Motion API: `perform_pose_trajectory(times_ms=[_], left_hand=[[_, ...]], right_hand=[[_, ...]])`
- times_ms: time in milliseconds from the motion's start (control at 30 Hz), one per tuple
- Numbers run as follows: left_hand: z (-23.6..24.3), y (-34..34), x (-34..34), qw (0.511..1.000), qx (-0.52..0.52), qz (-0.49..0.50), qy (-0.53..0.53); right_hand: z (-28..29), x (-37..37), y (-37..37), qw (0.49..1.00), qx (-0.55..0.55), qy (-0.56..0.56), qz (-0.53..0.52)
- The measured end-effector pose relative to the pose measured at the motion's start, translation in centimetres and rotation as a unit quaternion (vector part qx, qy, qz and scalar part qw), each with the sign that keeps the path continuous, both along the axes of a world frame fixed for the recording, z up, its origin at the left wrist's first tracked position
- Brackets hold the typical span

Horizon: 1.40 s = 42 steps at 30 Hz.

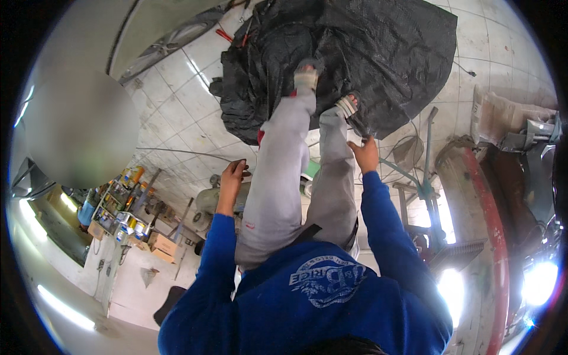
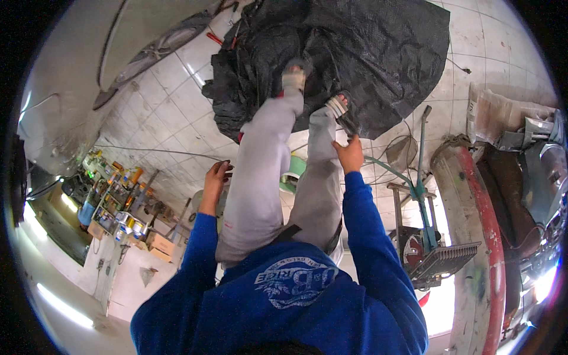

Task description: The person uses a screwdriver to remove fasteners from a car wheel area, then removes a protective mat and positions a car bumper under the vehicle. They attach a chain hoist to the bumper and use pliers to tighten the hoist, securing the bumper in place.

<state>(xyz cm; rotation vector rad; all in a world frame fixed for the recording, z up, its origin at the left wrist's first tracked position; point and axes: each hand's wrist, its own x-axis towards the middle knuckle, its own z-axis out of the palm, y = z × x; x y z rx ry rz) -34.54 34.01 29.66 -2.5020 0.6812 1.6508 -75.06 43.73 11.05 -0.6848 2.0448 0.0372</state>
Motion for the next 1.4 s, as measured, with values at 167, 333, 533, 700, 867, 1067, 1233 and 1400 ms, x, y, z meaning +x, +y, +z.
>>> perform_pose_trajectory(times_ms=[167, 333, 533, 700, 867, 1067, 1233, 1400], left_hand=[[-0.3, 1.6, -9.2, 0.99, 0.001, -0.141, -0.01], [-9.6, 10.5, -10.9, 0.935, -0.034, -0.336, -0.108], [-11.5, 11.5, -8.6, 0.939, 0.018, -0.308, -0.152], [-10.0, 13.9, -6.7, 0.946, 0.02, -0.312, -0.092], [-8.4, 19.4, -6.9, 0.946, 0.046, -0.303, -0.103], [-7.3, 24.5, -5.9, 0.972, -0.029, -0.222, -0.064], [-7.9, 30.4, -1.9, 0.979, -0.143, 0.146, 0.003], [-1.8, 41.7, 4.0, 0.976, -0.164, 0.118, -0.075]], right_hand=[[-13.5, 1.0, -5.0, 0.997, 0.066, 0.036, 0.032], [-28.9, 4.5, -12.3, 0.991, -0.008, 0.133, 0.001], [-39.4, 7.4, -12.0, 0.99, 0.07, -0.084, 0.093], [-36.8, 6.7, -0.2, 0.989, -0.074, -0.003, 0.131], [-24.2, 11.0, -2.2, 0.941, 0.035, -0.327, -0.08], [-19.3, 12.2, 0.8, 0.975, -0.019, -0.189, 0.112], [-18.2, 15.5, -1.0, 0.971, -0.091, -0.137, 0.172], [-12.8, 14.5, -5.5, 0.971, -0.091, -0.199, 0.1]])
